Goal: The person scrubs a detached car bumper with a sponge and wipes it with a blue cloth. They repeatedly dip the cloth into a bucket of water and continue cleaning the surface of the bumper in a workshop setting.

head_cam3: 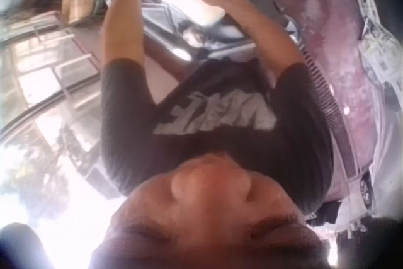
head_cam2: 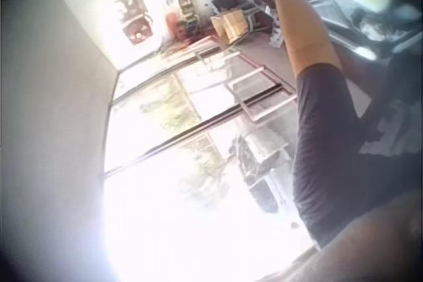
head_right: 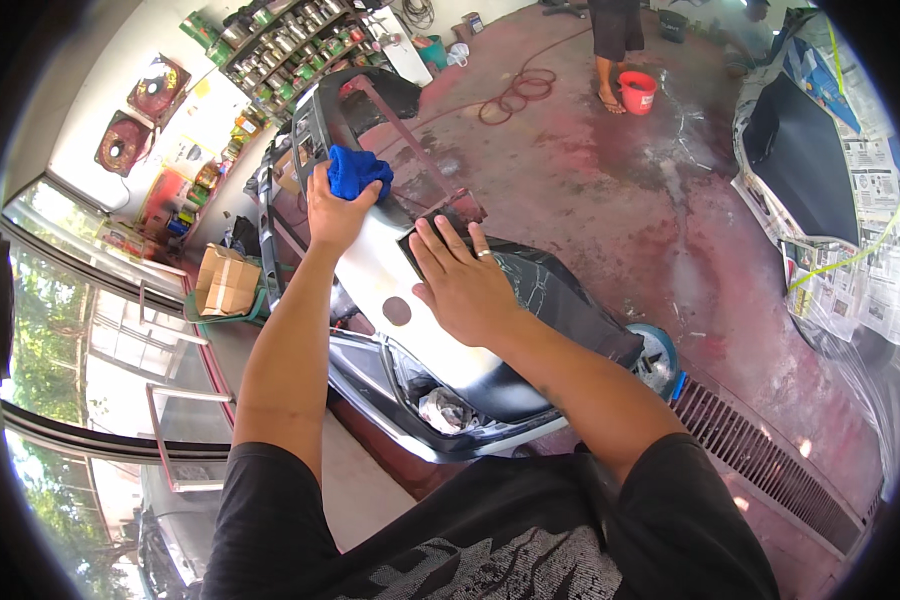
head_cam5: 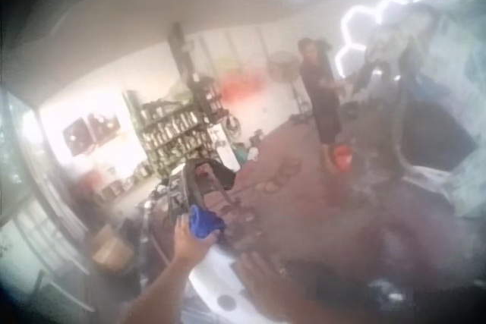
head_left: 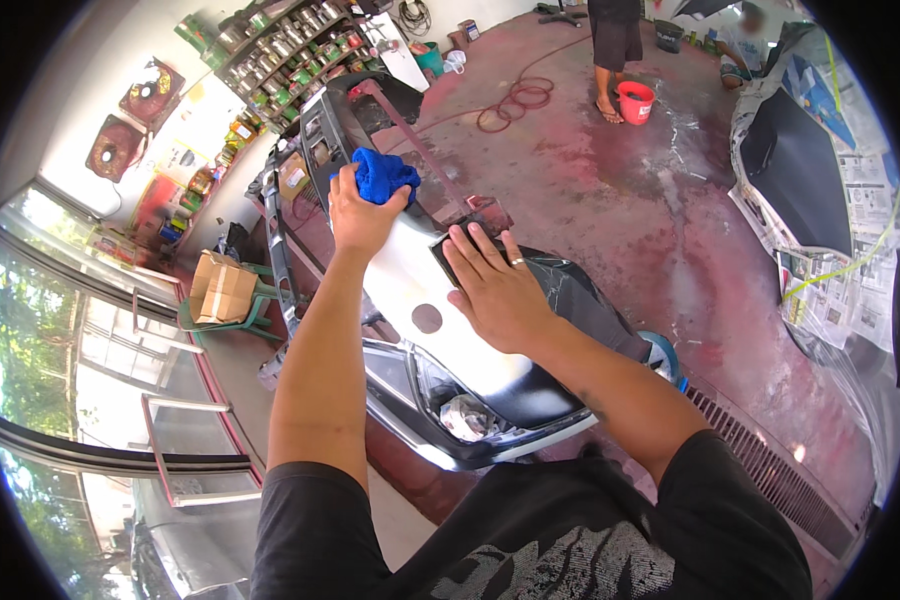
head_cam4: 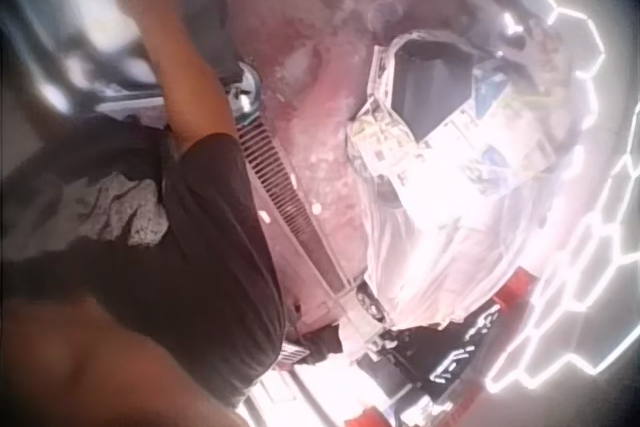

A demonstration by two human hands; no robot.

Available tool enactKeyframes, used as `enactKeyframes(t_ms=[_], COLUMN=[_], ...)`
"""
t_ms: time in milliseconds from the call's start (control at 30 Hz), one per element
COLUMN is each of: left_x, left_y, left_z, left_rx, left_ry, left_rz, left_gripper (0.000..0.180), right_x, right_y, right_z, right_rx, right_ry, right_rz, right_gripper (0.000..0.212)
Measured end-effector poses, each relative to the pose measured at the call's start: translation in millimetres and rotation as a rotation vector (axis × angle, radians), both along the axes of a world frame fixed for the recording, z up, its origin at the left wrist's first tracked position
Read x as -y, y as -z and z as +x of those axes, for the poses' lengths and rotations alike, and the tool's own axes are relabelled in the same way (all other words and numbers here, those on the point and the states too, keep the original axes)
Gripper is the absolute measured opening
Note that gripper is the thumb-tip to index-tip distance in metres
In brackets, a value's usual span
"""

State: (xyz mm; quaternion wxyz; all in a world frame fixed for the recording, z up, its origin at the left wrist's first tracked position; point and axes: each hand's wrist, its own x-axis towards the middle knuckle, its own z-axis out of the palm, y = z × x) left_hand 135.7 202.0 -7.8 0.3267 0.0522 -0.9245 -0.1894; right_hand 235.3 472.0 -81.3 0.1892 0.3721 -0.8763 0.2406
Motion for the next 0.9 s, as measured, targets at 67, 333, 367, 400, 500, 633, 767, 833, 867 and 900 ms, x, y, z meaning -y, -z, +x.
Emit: enactKeyframes(t_ms=[67, 333, 367, 400, 500, 633, 767, 833, 867, 900], left_x=[1.6, -2.5, -2.7, -3.3, -1.3, -3.1, -2.5, -1.7, 2.0, 3.0], left_y=[6.1, 2.0, 1.5, 1.0, 1.6, 2.9, 3.3, 4.3, 5.3, 5.4], left_z=[4.2, -0.6, -2.0, -4.1, 5.8, 1.5, -2.3, -3.7, 2.6, 4.2], left_rx=[0.016, 0.021, 0.018, 0.015, 0.032, 0.028, 0.001, 0.007, 0.007, 0.009], left_ry=[-0.006, -0.012, 0.000, 0.012, -0.017, -0.011, 0.028, 0.045, 0.035, 0.024], left_rz=[0.017, 0.012, 0.012, 0.013, 0.022, 0.025, -0.001, 0.002, 0.005, 0.015], left_gripper=[0.088, 0.089, 0.088, 0.088, 0.087, 0.086, 0.085, 0.085, 0.084, 0.083], right_x=[-25.4, 16.6, 20.1, 21.3, -51.1, -33.4, 46.9, 42.0, 15.4, -11.9], right_y=[7.8, -11.6, -12.1, -12.5, 7.9, 3.0, -32.9, -18.6, -18.3, -9.9], right_z=[10.7, -13.7, -18.4, -22.4, -5.9, -14.8, -35.8, -39.0, -27.4, -19.4], right_rx=[0.033, 0.015, 0.055, 0.094, 0.157, 0.187, 0.114, 0.053, 0.101, 0.122], right_ry=[-0.039, -0.055, -0.085, -0.116, -0.073, -0.057, -0.189, -0.218, -0.253, -0.228], right_rz=[0.046, -0.020, -0.043, -0.066, -0.054, -0.121, -0.175, -0.179, -0.156, -0.124], right_gripper=[0.072, 0.071, 0.070, 0.069, 0.063, 0.059, 0.058, 0.059, 0.061, 0.062])
